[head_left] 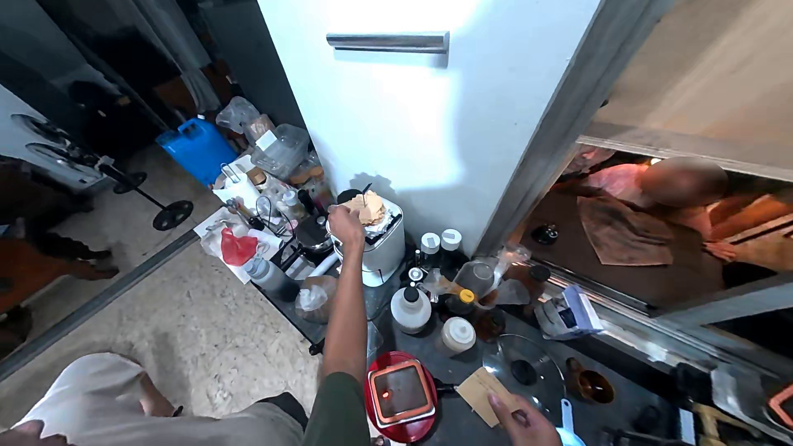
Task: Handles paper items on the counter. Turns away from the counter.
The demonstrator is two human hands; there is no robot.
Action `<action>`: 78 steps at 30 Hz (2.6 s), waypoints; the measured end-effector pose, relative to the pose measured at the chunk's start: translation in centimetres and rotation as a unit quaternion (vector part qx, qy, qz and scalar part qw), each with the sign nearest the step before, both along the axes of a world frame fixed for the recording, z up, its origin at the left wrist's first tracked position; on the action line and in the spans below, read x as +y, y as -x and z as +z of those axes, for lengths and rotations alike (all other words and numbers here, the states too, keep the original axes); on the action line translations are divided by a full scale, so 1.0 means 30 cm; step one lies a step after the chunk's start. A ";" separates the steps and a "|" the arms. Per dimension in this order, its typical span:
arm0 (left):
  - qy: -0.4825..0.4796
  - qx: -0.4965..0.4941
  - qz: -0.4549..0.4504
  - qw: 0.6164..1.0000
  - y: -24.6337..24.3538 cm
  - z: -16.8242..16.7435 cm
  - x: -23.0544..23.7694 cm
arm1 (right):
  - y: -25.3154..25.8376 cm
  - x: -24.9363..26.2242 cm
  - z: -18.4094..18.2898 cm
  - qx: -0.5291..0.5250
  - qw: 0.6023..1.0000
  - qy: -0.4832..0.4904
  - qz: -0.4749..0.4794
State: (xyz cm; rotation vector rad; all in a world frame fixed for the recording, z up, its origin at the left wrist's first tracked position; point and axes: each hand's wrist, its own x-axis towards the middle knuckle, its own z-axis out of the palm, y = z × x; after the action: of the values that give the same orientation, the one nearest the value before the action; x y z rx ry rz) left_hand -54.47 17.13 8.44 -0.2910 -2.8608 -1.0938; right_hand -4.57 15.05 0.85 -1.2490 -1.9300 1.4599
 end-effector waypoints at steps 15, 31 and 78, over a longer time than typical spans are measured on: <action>-0.040 -0.037 -0.078 0.995 0.056 0.047 -0.024 | 0.040 -0.019 -0.017 -0.021 1.000 -0.005 0.014; -0.209 -0.001 -0.417 0.885 -0.493 0.114 -0.103 | 0.087 0.073 0.121 0.199 0.979 0.035 0.019; -0.050 -0.056 -0.137 0.988 -0.432 -0.009 -0.635 | 0.136 0.028 0.094 0.045 0.999 -0.007 -0.018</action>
State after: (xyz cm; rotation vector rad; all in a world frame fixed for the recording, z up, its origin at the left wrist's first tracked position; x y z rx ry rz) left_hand -41.52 -1.93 8.15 -0.6509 -2.9142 -1.3331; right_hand -8.66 15.89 3.65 -1.1867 -1.8464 1.4569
